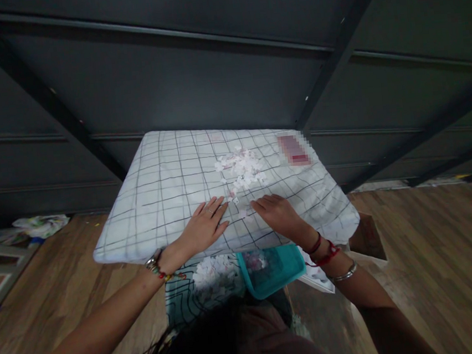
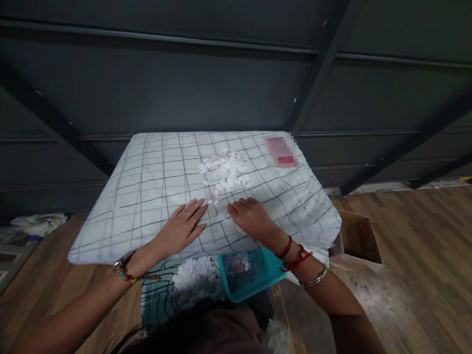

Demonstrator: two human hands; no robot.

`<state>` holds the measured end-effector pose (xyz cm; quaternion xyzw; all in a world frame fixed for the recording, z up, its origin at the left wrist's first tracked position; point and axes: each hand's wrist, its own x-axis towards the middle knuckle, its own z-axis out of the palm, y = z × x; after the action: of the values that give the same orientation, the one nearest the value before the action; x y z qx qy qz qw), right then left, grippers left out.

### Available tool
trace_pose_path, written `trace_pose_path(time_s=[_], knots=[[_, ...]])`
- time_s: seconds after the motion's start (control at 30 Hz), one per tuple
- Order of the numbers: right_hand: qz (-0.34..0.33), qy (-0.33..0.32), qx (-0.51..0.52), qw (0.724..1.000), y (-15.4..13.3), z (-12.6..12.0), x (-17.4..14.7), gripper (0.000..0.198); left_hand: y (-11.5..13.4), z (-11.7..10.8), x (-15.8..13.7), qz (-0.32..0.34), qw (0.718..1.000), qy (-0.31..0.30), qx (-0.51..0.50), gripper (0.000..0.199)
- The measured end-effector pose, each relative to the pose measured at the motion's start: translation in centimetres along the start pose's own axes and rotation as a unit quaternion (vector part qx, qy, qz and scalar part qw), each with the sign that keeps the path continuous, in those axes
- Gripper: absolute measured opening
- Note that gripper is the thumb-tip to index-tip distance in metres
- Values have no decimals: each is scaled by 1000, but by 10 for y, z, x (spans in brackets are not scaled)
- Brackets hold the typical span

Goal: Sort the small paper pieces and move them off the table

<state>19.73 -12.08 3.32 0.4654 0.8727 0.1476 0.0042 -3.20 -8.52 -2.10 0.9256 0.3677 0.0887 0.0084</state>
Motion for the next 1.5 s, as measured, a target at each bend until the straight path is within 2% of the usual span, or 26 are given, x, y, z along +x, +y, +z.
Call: trace_pose_path(time_s=[0.23, 0.37, 0.63, 0.8, 0.97, 1.23, 1.5], knots=[[-6, 46, 11, 999, 9, 2, -9, 22, -1, 2, 0, 6, 1000, 13, 1, 49], [-23, 41, 19, 999, 7, 4, -11, 21, 0, 1, 0, 5, 1000, 11, -3, 49], [47, 76, -1, 996, 24, 17, -5, 20, 0, 0, 0, 5, 1000, 1, 5, 48], [60, 49, -5, 997, 30, 21, -8, 20, 0, 0, 0, 3, 1000, 4, 4, 48], [21, 53, -2, 998, 28, 17, -22, 21, 0, 0, 0, 3, 1000, 11, 0, 48], [30, 56, 6, 998, 21, 14, -17, 20, -1, 1, 0, 6, 1000, 16, -7, 48], [11, 48, 26, 998, 5, 0, -51, 20, -1, 0, 0, 4, 1000, 8, 0, 47]])
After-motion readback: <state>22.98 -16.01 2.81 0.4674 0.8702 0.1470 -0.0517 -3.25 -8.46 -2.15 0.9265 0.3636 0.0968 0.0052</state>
